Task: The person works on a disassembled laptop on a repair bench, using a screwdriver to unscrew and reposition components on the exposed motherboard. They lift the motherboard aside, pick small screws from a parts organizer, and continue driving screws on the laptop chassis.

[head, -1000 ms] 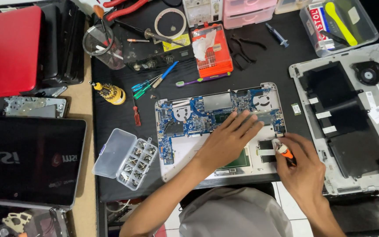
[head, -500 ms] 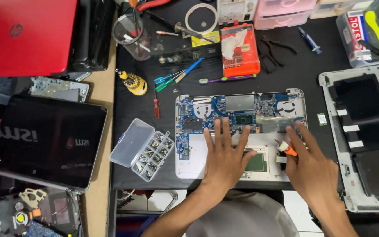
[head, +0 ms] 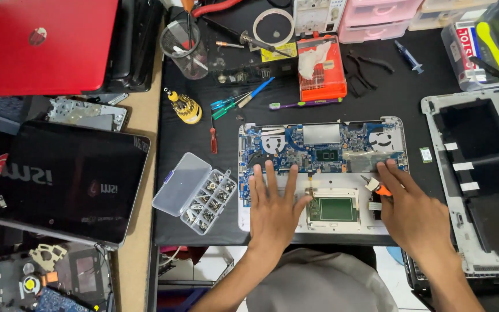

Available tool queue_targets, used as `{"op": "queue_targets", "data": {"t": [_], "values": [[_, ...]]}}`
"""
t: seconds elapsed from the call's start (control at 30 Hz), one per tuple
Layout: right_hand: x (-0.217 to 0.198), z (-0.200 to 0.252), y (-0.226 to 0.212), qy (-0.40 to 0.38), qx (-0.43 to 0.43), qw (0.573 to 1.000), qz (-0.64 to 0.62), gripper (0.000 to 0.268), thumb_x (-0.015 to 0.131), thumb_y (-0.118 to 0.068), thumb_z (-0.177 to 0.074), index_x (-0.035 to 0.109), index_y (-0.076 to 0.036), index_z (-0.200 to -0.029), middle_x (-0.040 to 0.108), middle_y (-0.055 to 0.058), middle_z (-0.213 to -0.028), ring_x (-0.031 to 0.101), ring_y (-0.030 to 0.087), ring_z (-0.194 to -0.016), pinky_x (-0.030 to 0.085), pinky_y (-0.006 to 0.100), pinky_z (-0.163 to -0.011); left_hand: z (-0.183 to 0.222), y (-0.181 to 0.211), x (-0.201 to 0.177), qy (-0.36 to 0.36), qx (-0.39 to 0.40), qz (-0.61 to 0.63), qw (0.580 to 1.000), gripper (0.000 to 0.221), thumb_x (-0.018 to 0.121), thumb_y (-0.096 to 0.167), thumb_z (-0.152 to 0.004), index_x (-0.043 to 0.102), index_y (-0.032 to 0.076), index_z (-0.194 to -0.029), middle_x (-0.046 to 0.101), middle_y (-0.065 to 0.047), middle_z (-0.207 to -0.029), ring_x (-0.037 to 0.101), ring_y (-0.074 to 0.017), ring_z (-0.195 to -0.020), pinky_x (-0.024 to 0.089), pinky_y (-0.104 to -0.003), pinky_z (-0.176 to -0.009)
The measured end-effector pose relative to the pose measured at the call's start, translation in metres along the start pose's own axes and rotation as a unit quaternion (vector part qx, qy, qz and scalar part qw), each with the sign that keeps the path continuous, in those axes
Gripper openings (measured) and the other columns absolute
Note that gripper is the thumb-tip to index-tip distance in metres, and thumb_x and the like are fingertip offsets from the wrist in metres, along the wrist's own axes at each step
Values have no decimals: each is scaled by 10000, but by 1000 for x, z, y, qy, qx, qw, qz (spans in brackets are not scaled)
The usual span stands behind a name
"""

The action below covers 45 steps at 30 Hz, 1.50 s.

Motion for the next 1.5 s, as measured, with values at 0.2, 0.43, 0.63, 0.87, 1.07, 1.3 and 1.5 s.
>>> {"op": "queue_targets", "data": {"t": [0.2,0.43,0.63,0.87,1.07,1.3,1.5], "values": [[-9,-1,-9,-13,-1,1000,24,615,531,-249,-932,467,-280,-1543,473,-113,-1622,817,398,-817,691,560,-588,-2,-5,-14,-40,-6,141,989,767,324,676,-1037,339,178,-1621,272,-347,-1618,298,-587,-1465,286,-639,-1189],[-21,-5,-15,-93,34,995,25,597,477,-301,-992,400,-323,-1584,399,-134,-1662,795,414,-983,689,581,-726,9,-17,-25,-50,-9,239,970,774,375,610,-1045,387,50,-1579,311,-275,-1637,211,-473,-1543,203,-537,-1258],[-18,-2,-16,-80,38,996,19,592,480,-264,-979,413,-307,-1565,392,-128,-1677,771,426,-1016,674,615,-685,30,-2,-30,-31,-81,-17,996,748,437,579,-1068,459,-9,-1531,405,-311,-1573,332,-467,-1495,223,-513,-1284],[-5,0,-8,-7,8,999,32,592,546,-258,-964,499,-289,-1553,497,-113,-1631,796,341,-932,691,544,-562,31,-8,-8,-1,-47,-37,998,617,447,484,-1097,521,16,-1491,499,-300,-1492,459,-456,-1397,375,-505,-1192],[-7,3,-9,14,12,999,-34,580,570,-195,-950,553,-258,-1526,524,-78,-1618,786,308,-926,662,496,-492,4,-47,-33,42,-87,165,982,408,682,150,-1004,583,-39,-1352,614,-220,-1239,571,-301,-1013,508,-398,-899],[-15,4,-9,-9,30,998,-56,596,566,-181,-940,529,-279,-1526,488,-132,-1625,790,304,-905,662,479,-481,-5,-44,-18,-71,-78,27,994,611,611,178,-935,461,-27,-1491,540,-388,-1397,535,-396,-1245,416,-404,-1001],[-6,8,-1,52,14,996,-73,625,583,-77,-900,588,-275,-1492,550,-138,-1580,768,226,-706,476,349,-323,-8,-45,-31,-190,-116,172,959,1170,663,-339,-471,310,-29,-1543,419,-494,-1412,496,-535,-1176,498,-528,-959]]}}
Point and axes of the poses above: each hand's wrist, its own z-axis away from the middle knuckle, its own x-axis out of the palm, y = z × x, the point moved 1 cm from there along -z, towards the middle knuckle
